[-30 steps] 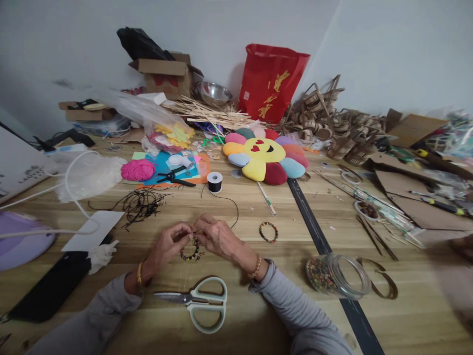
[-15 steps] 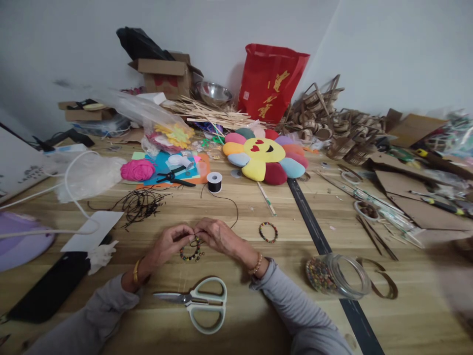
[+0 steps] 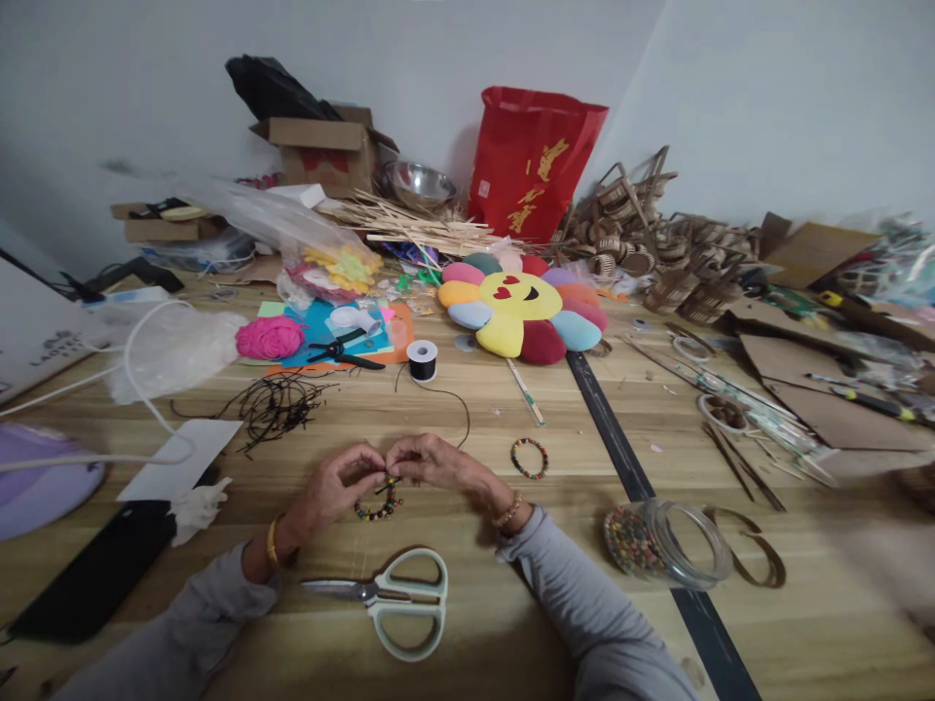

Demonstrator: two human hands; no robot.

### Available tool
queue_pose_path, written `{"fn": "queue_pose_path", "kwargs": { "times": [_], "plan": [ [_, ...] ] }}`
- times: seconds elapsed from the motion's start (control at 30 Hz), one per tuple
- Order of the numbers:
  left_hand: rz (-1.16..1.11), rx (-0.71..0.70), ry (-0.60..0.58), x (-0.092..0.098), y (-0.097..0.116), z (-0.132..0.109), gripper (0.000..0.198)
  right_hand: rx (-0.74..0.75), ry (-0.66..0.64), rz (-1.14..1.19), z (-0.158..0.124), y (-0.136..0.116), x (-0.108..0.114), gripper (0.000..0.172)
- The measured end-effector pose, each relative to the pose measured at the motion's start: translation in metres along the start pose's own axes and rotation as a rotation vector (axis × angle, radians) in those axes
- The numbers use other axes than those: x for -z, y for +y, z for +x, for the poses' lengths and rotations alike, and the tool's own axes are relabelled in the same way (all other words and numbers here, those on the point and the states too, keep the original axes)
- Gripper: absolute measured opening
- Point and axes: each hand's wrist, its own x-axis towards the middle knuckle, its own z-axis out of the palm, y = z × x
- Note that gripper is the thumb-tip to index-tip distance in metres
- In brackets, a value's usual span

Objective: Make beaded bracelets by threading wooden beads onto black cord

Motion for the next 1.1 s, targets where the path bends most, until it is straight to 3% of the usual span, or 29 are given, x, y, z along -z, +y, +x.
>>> {"fn": "queue_pose_path", "kwargs": {
  "times": [0.4,0.83,1.1],
  "plan": [
    [0.040,-0.319,0.060,-0.001,-0.005,-0.001,0.009,-0.026,-0.014,0.097,0.001,-0.002,-0.001,0.033],
    [0.120,-0.345,-0.016,0.003,0.001,-0.002,0.022,-0.061,-0.051,0.110,0.004,0.011,0.001,0.032],
    [0.141,-0.328,0.039,0.002,-0.004,-0.002,0.016,-0.084,-0.062,0.169,0.005,0.008,0.001,0.034]
  ]
}}
